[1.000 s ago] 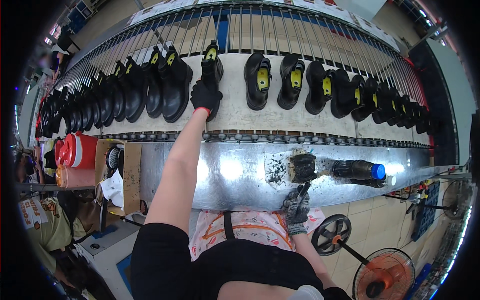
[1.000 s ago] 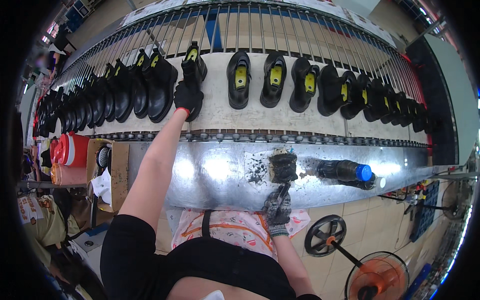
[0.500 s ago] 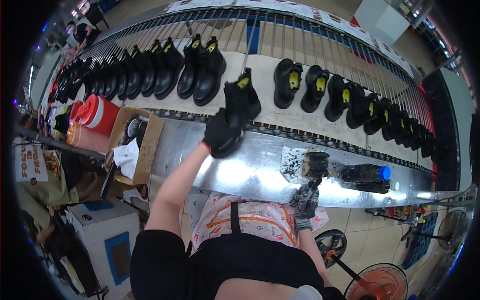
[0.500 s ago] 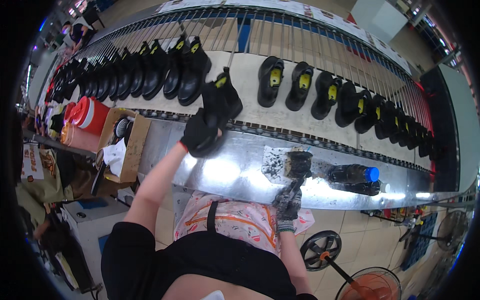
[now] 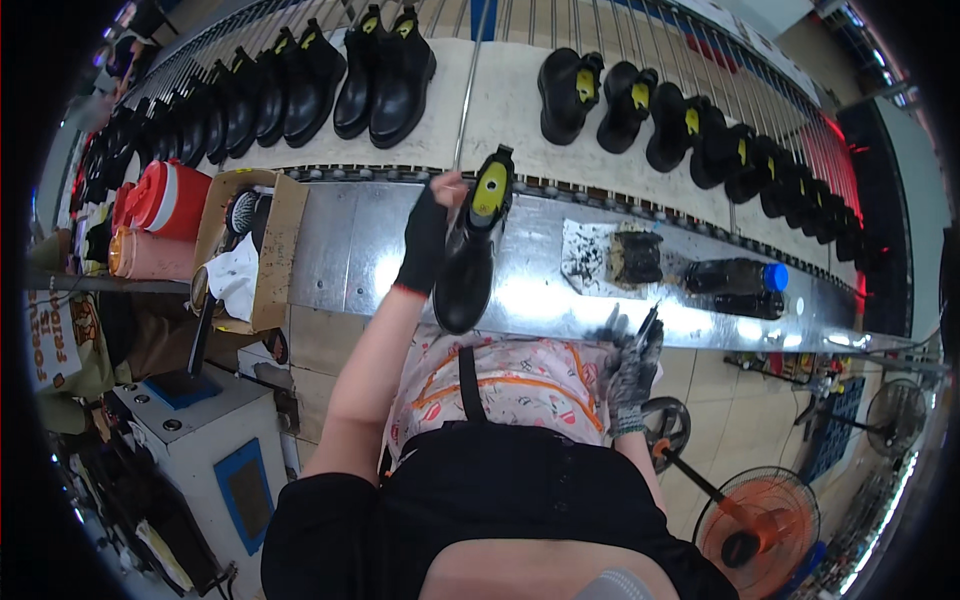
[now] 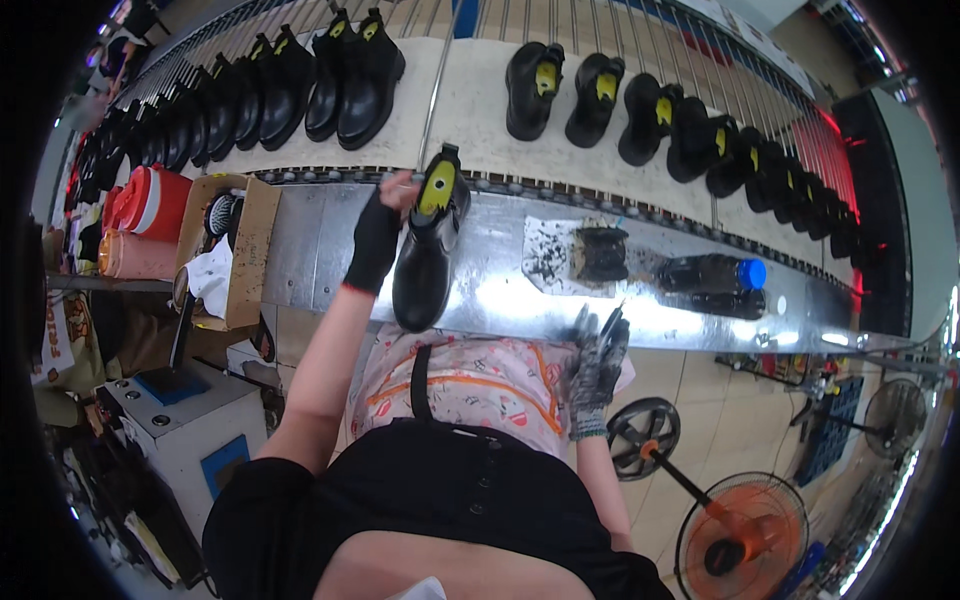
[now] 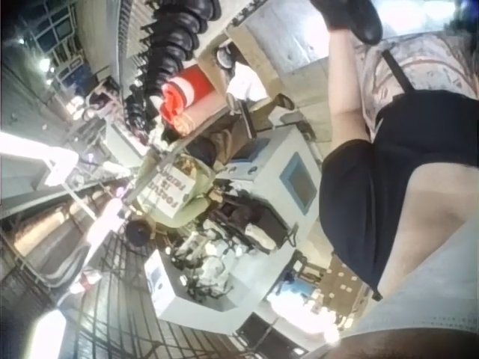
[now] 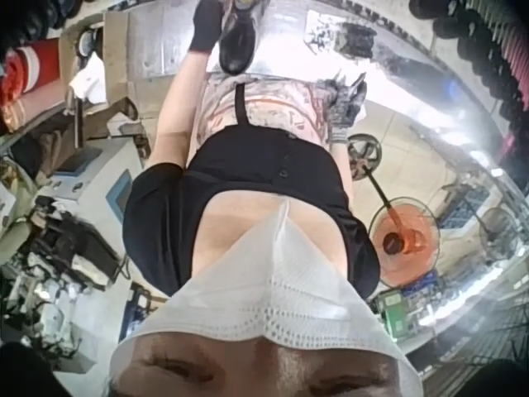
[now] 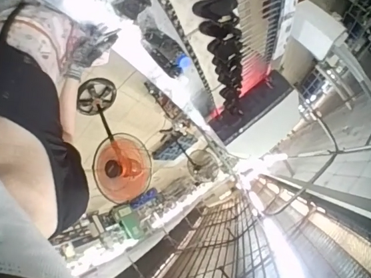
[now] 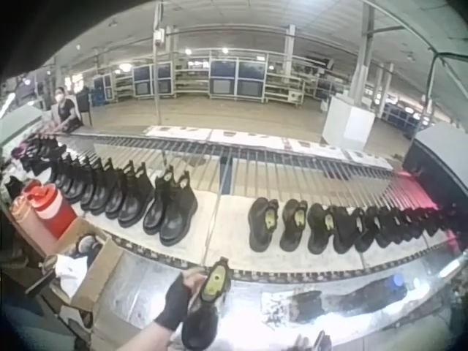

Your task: Applying a cleaning or adhesive substance to the edges of boots on a factory assembly line.

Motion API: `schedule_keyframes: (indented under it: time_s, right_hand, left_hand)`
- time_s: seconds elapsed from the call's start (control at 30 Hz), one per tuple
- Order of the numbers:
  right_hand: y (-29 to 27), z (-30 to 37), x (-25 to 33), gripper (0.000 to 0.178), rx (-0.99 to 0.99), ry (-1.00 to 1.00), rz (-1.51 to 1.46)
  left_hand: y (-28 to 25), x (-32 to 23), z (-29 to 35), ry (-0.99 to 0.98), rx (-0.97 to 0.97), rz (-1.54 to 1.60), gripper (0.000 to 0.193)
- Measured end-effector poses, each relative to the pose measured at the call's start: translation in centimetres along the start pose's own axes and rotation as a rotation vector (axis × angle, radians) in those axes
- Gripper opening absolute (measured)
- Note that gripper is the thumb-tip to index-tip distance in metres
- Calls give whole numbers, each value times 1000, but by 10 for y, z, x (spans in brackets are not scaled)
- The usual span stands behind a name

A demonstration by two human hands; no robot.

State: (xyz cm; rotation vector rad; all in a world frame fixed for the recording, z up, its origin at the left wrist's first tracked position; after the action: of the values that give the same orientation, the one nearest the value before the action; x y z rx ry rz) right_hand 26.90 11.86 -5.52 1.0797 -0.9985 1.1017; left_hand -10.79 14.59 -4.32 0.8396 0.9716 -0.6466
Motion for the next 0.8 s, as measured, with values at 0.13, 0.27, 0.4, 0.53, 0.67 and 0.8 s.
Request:
schedule_keyframes:
  time_s: [0.13,0.27,0.4,0.53,0.67,0.8]
  right_hand:
    - [30,-5,31,51,8,-124,166]
    - [26,2,6,53,273,-548,598]
    - [30,25,29,55,73,32,-55]
    - [41,12,58,49,90,-198,-22]
    - [27,4,39,48,87,-94,52]
    - [17,1,39,19,87,-146,90]
  left_hand:
    - [56,-12,-57,-260,361,-31,58]
    - [58,0,-84,-411,429,-152,78]
    - [88,-53,-36,-71,792,70,76]
    - [92,-93,18,90,926,247,74]
    - [94,-98,33,137,891,229,74]
    - [91,-100,44,156,920,176,75]
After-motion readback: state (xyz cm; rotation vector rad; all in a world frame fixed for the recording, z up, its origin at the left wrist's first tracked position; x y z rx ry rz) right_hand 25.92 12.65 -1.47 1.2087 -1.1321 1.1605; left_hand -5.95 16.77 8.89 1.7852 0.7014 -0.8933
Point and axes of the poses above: each hand's wrist, its own z-axis away from the middle knuckle, its own y-axis out of the palm, x = y × z, the point moved 5 cm from there along -z, towards the middle knuckle, and after that the axes turned 12 degrees about -y, right-handed, at the moved point
